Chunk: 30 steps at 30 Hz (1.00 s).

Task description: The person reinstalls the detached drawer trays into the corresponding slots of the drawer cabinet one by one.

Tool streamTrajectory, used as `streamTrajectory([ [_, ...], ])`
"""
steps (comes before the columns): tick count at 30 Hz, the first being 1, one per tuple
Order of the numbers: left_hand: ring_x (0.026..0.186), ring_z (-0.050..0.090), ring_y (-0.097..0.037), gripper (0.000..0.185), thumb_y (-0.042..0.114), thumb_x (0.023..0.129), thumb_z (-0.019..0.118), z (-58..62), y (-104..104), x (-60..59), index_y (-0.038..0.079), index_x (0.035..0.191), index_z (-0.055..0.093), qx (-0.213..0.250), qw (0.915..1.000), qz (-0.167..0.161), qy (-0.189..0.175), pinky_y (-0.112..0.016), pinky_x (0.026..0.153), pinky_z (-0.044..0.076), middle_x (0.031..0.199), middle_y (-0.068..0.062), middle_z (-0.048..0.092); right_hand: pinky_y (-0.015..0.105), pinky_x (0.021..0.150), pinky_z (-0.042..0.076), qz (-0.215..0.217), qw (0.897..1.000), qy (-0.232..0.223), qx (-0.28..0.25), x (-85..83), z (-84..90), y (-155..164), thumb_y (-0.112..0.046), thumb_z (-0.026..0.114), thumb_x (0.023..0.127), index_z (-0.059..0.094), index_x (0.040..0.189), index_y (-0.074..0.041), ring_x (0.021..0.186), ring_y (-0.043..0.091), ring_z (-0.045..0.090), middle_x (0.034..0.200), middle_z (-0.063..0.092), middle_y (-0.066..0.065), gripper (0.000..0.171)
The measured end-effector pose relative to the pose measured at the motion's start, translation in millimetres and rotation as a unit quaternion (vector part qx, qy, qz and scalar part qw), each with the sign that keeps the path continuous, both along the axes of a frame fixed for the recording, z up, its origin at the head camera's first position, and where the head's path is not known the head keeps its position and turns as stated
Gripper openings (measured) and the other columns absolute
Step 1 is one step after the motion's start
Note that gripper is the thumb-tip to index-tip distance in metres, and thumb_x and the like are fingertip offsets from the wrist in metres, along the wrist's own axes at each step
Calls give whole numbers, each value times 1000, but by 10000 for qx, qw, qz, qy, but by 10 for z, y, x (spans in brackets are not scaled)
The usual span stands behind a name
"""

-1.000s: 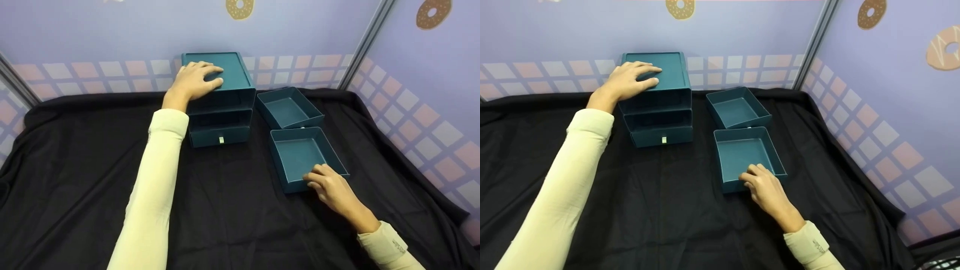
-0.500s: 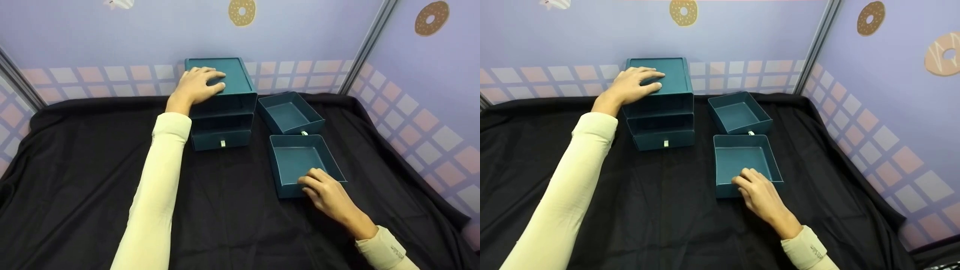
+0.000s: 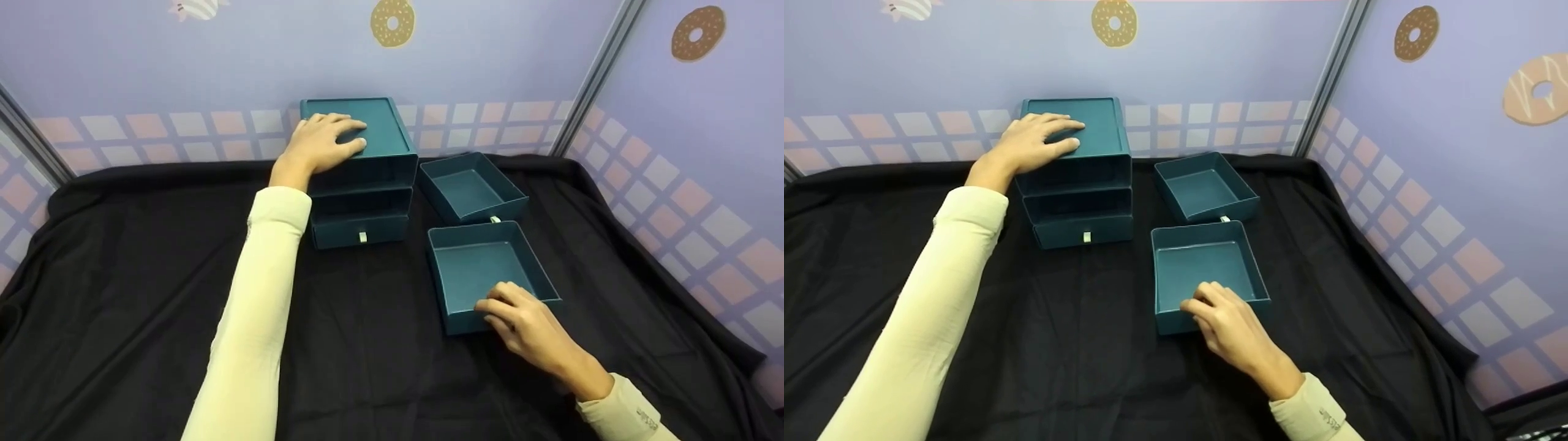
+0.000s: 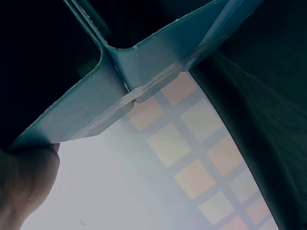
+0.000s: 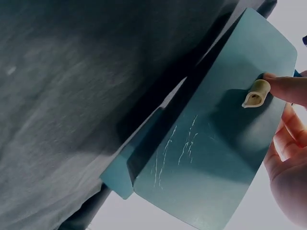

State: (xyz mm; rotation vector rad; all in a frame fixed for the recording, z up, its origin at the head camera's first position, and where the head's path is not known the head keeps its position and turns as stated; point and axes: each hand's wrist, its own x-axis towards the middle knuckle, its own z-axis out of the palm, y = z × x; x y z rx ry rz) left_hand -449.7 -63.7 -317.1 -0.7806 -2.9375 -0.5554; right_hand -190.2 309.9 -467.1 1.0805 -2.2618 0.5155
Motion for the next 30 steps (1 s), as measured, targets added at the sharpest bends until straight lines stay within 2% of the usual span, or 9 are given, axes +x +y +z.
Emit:
streamTrajectory([
  [8, 160, 23, -36, 60, 57, 108, 43, 6, 50, -19, 32, 163, 46, -25, 10000, -34, 8, -61, 130, 11, 173, -5, 32, 25, 82, 46, 359, 9993, -94, -44, 43, 53, -191, 8, 77, 88, 79, 109, -10, 90, 15, 57, 102, 64, 0, 28],
  [19, 159, 25, -34, 59, 57, 108, 44, 2, 116, -16, 32, 162, 47, 46, 10000, -56, 35, -59, 129, 14, 172, -5, 34, 21, 78, 46, 937, 9948, -227, -314, 15, 140, -496, 7, 78, 90, 76, 99, -12, 89, 14, 55, 99, 60, -1, 20],
  [24, 160, 23, -35, 59, 57, 108, 44, 10, 89, -16, 32, 162, 47, 57, 10000, -35, -1, -60, 130, 10, 173, -4, 33, 21, 78, 46, 1117, 9929, -271, -323, -20, 155, -647, 6, 76, 92, 72, 94, -10, 89, 15, 54, 99, 59, 1, 18],
  [30, 159, 25, -36, 59, 56, 108, 46, 19, 17, 13, 31, 161, 49, 138, 9999, 30, -46, -60, 130, 10, 172, -5, 35, 24, 79, 49, 1395, 9892, -240, -375, -71, 200, -852, 6, 75, 94, 74, 98, -8, 90, 16, 56, 99, 59, 2, 15],
])
